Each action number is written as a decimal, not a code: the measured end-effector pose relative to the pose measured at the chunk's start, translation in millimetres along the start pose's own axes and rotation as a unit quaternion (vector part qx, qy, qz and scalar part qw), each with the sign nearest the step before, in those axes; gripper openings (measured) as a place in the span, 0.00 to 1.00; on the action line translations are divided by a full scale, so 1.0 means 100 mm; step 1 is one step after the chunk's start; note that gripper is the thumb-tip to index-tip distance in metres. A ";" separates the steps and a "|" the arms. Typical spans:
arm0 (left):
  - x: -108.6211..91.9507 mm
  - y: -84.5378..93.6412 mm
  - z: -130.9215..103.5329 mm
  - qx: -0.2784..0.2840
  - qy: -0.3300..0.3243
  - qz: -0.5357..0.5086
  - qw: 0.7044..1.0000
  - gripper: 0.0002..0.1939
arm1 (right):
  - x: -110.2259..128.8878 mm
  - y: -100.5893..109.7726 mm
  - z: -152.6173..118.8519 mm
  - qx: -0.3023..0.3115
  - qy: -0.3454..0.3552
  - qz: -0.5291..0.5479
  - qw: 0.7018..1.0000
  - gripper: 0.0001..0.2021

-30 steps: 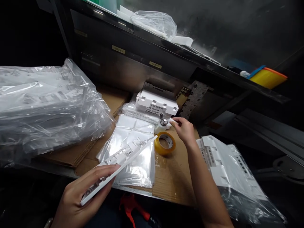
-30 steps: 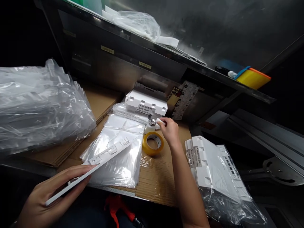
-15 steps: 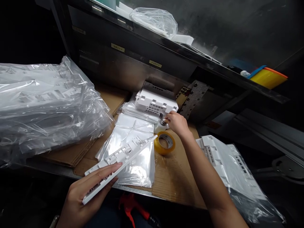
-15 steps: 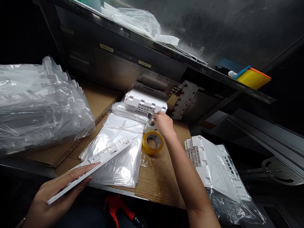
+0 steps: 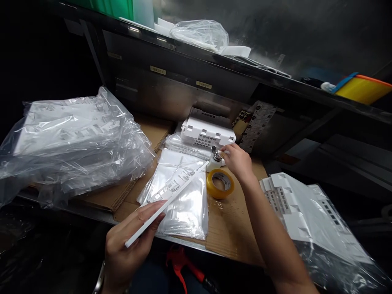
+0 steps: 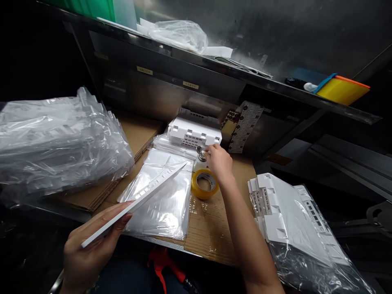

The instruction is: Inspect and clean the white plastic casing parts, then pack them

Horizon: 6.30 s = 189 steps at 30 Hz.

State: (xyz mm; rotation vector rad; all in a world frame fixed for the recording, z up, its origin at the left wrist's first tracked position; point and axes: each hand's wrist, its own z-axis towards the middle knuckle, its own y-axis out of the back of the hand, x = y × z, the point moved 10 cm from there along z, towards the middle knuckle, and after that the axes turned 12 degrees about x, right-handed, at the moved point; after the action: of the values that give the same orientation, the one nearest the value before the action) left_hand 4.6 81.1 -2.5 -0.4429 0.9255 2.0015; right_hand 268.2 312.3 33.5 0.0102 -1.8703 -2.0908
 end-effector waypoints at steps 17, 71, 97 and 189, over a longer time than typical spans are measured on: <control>-0.35 -0.13 -0.02 0.075 -0.077 0.051 0.993 0.28 | 1.19 0.22 -1.70 -0.149 0.178 0.362 0.903 0.09; -0.35 0.01 -0.12 0.087 -0.124 0.065 0.986 0.21 | 0.67 0.36 -1.56 -0.220 0.130 0.323 0.911 0.04; 0.01 0.01 -0.09 0.021 0.064 -0.086 0.994 0.16 | -0.15 0.36 -1.42 -0.281 0.000 0.301 0.911 0.03; 0.09 -1.05 0.10 -0.006 0.488 -0.711 0.506 0.31 | 1.18 0.11 -2.20 -0.030 0.181 0.407 0.895 0.07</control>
State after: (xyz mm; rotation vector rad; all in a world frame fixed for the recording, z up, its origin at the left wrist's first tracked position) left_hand 86.7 130.7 -48.4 -1.7300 0.6184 0.0346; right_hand 209.5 69.4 39.1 -0.3211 -1.2615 -1.4302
